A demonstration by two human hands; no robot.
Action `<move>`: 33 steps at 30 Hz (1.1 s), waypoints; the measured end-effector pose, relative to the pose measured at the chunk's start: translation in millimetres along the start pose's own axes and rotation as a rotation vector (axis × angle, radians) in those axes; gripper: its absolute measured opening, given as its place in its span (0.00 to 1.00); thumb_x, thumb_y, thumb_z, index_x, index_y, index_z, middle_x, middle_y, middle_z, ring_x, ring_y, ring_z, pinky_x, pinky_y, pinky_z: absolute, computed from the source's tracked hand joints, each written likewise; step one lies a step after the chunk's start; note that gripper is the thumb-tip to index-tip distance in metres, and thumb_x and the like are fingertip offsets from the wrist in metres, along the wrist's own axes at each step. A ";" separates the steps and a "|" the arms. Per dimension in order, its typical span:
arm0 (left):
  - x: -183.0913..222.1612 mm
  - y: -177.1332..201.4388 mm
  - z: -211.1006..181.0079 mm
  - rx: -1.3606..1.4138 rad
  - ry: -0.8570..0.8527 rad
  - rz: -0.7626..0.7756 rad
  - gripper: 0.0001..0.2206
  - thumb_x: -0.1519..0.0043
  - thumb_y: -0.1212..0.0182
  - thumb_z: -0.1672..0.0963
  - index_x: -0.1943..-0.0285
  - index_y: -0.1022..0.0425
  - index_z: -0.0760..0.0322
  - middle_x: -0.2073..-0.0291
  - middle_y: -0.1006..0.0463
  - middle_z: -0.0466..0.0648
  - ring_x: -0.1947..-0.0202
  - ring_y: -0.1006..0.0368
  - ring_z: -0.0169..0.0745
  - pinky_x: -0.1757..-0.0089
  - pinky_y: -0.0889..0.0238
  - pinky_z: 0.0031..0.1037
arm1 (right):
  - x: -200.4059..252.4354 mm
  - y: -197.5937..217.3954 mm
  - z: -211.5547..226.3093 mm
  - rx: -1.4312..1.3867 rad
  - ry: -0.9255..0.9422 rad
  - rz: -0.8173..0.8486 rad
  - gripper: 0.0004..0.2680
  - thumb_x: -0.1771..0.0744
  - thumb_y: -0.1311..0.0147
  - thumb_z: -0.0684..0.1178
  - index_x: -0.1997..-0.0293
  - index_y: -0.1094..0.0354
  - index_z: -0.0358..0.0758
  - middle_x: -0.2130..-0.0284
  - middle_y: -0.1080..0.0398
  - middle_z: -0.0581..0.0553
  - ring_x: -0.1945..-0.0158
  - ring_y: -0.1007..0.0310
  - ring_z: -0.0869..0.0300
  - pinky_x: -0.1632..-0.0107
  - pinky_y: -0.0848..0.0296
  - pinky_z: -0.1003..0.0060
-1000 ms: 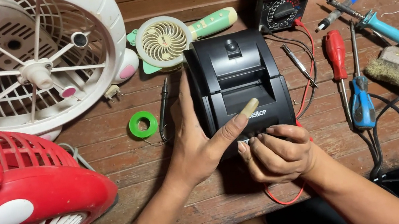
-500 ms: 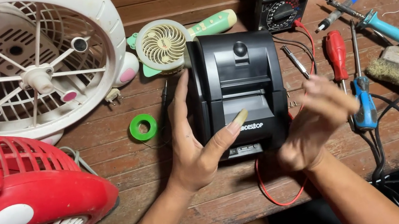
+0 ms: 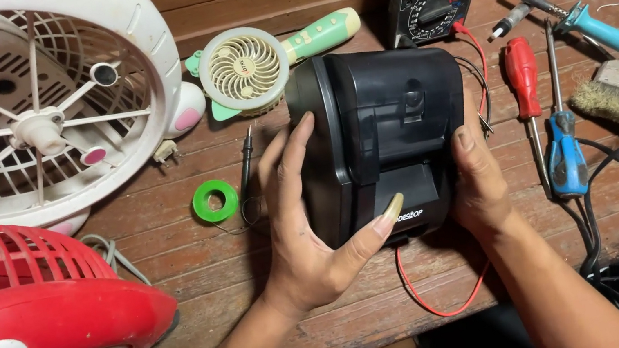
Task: Soldering a wire and reassembling the plastic casing of an electronic device using a screwdriver.
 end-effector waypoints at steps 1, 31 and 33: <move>-0.6 0.1 0.2 -0.001 0.001 0.001 0.42 0.47 0.31 0.48 0.24 0.45 0.64 0.32 0.41 0.61 0.27 0.43 0.54 0.28 0.54 0.41 | -0.5 -2.3 3.5 -0.001 -0.001 0.000 0.31 0.32 0.52 0.65 0.23 0.58 0.39 0.30 0.44 0.42 0.28 0.43 0.57 0.25 0.42 0.59; -3.6 1.4 4.6 0.132 0.045 0.023 0.39 0.47 0.32 0.49 0.27 0.42 0.64 0.33 0.36 0.56 0.30 0.40 0.49 0.31 0.50 0.37 | -12.1 5.0 22.5 0.137 -0.212 0.046 0.28 0.36 0.49 0.54 0.28 0.50 0.37 0.41 0.38 0.42 0.40 0.36 0.56 0.37 0.37 0.64; -5.7 0.7 2.8 0.194 0.088 0.030 0.36 0.43 0.36 0.51 0.27 0.44 0.69 0.32 0.36 0.58 0.30 0.39 0.50 0.32 0.50 0.36 | -11.2 3.5 26.6 0.261 -0.158 0.059 0.30 0.36 0.49 0.54 0.24 0.55 0.39 0.32 0.43 0.40 0.33 0.40 0.55 0.32 0.40 0.62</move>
Point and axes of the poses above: each hand's wrist, its own x-axis away from the middle knuckle, its own y-axis out of the back of the hand, z = x × y, the point moved 5 cm from there along -x, towards the middle knuckle
